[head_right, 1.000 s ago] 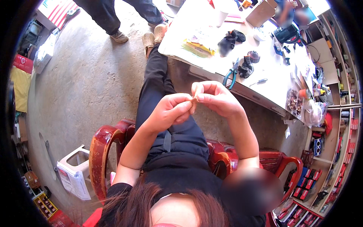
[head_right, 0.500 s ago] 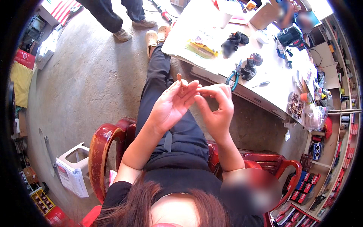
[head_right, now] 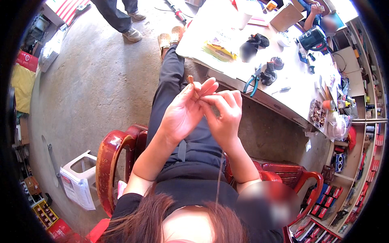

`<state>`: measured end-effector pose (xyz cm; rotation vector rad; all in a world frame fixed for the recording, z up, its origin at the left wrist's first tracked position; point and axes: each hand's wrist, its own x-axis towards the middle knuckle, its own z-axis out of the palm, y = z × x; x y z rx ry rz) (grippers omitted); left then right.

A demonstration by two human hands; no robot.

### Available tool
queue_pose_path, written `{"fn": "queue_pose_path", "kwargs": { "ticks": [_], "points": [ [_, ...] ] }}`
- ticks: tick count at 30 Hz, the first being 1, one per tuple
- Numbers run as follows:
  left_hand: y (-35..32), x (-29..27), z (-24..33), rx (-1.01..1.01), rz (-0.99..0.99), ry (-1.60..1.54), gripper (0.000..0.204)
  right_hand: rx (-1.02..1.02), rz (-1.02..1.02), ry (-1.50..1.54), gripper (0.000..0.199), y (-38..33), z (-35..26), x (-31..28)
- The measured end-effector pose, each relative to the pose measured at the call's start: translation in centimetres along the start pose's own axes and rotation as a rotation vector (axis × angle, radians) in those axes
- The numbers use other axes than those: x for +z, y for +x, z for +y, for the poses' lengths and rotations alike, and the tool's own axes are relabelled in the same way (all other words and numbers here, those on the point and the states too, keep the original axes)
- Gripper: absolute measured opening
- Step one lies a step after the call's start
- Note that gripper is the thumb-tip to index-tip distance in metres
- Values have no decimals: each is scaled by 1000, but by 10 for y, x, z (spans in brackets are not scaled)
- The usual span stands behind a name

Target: The person sits in a red chair and repeatedly handles small metallic components, threading a thin wire through them and using a screwdriver to adjust a small metal piece. The person continues to manipulate the components with both hands throughout the clip.

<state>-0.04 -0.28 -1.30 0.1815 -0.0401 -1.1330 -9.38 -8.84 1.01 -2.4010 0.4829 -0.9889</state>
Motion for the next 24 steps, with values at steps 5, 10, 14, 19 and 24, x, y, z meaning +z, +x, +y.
{"fn": "queue_pose_path", "kwargs": {
  "ticks": [5, 10, 14, 19, 24],
  "points": [
    [-3, -2, 5, -19, 36, 0, 23, 95, -28, 133, 12, 0, 2, -8],
    [-4, -5, 6, -8, 71, 125, 21, 155, -20, 221, 11, 0, 7, -15],
    [-7, -7, 1, 71, 104, 410, 22, 287, -63, 452, 10, 3, 6, -17],
    [-10, -2, -5, 134, 111, 552, 23, 436, -122, 645, 10, 4, 9, -13],
    [-12, 2, -6, 192, 135, 572, 20, 535, -207, 708, 11, 5, 10, -16]
  ]
}}
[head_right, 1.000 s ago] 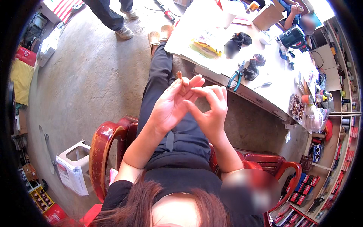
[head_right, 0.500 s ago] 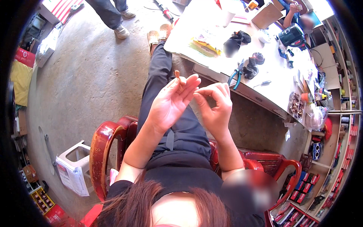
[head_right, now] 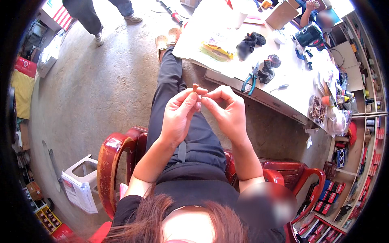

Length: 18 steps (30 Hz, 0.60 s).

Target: The person sits in a red chair and repeatedly handles small metallic components, threading a thin wire through them and using a screwdriver to adjust a small metal piece. The person continues to manipulate the components with both hands throughout the clip.

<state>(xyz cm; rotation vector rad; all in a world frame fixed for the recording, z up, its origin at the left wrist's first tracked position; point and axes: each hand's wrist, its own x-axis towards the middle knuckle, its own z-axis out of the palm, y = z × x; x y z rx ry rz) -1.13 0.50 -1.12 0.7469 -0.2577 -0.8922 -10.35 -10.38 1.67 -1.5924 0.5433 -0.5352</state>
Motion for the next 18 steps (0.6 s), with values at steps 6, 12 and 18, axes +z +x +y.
{"fn": "queue_pose_path", "kwargs": {
  "ticks": [6, 12, 18],
  "points": [
    [2, 2, 1, -26, 1, -44, 17, 115, -100, 170, 12, 3, 2, -8],
    [2, -5, -2, -58, -11, -79, 13, 95, -114, 257, 11, 2, 5, -7],
    [3, -5, -4, -34, 28, -41, 12, -95, 6, 196, 7, -2, 5, -2]
  ]
}}
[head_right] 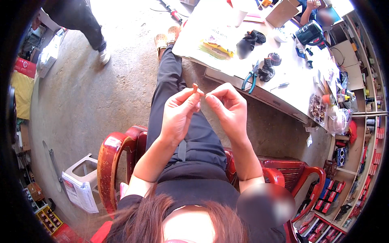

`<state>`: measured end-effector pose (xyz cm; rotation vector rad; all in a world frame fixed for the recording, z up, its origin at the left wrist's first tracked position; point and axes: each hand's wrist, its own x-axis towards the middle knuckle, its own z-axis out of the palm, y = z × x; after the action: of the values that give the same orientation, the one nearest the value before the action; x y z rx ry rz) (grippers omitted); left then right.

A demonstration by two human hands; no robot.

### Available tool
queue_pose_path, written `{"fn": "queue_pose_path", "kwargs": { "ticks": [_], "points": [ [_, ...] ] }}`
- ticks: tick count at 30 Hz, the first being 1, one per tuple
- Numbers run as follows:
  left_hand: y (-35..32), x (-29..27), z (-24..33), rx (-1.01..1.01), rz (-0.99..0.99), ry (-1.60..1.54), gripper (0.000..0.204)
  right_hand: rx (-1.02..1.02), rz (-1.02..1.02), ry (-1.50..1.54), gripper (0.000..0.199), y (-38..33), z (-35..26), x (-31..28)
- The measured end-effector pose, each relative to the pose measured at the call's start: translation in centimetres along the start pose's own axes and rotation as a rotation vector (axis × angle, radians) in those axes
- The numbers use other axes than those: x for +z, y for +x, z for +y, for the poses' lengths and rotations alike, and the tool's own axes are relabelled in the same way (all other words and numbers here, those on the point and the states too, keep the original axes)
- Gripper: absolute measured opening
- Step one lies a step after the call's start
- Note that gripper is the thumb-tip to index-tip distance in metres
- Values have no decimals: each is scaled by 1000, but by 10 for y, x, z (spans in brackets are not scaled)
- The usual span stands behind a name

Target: The person sits in a red chair and repeatedly handles small metallic components, threading a thin wire through them and using a screwdriver to adjust a small metal piece. The person continues to manipulate the components with both hands throughout the clip.

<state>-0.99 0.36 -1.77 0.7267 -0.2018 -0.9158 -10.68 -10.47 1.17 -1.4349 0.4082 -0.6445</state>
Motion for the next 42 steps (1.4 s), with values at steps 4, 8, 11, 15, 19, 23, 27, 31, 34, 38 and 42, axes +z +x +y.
{"fn": "queue_pose_path", "kwargs": {
  "ticks": [4, 8, 11, 15, 19, 23, 27, 31, 34, 38, 42],
  "points": [
    [0, 0, 1, 40, 36, 54, 13, -51, -32, -8, 7, -1, -5, -1],
    [0, 3, 0, 202, 49, 260, 15, 150, -90, 90, 7, -2, -15, 6],
    [0, 9, -1, 336, 90, 400, 15, 160, -35, 54, 9, 1, -8, 7],
    [1, 5, -3, 430, 116, 570, 16, 121, 10, -10, 9, 2, -7, 11],
    [1, 6, -3, 431, 122, 553, 16, -41, 13, -80, 10, 2, 0, 11],
    [3, 5, -5, 436, 122, 514, 17, -175, -25, -261, 11, 3, 0, 10],
    [3, 1, -6, 474, 128, 649, 21, -144, 12, -301, 12, 5, 0, 14],
    [1, 7, 1, 542, 134, 812, 25, -103, 67, -289, 14, 7, 2, 14],
    [1, 8, 3, 585, 128, 823, 25, -56, 70, -246, 15, 7, 2, 14],
    [1, 9, 7, 587, 93, 835, 25, -15, 97, -162, 14, 8, 0, 17],
    [2, 3, 8, 519, 53, 801, 23, -2, 15, -151, 16, 10, 3, 12]
  ]
}}
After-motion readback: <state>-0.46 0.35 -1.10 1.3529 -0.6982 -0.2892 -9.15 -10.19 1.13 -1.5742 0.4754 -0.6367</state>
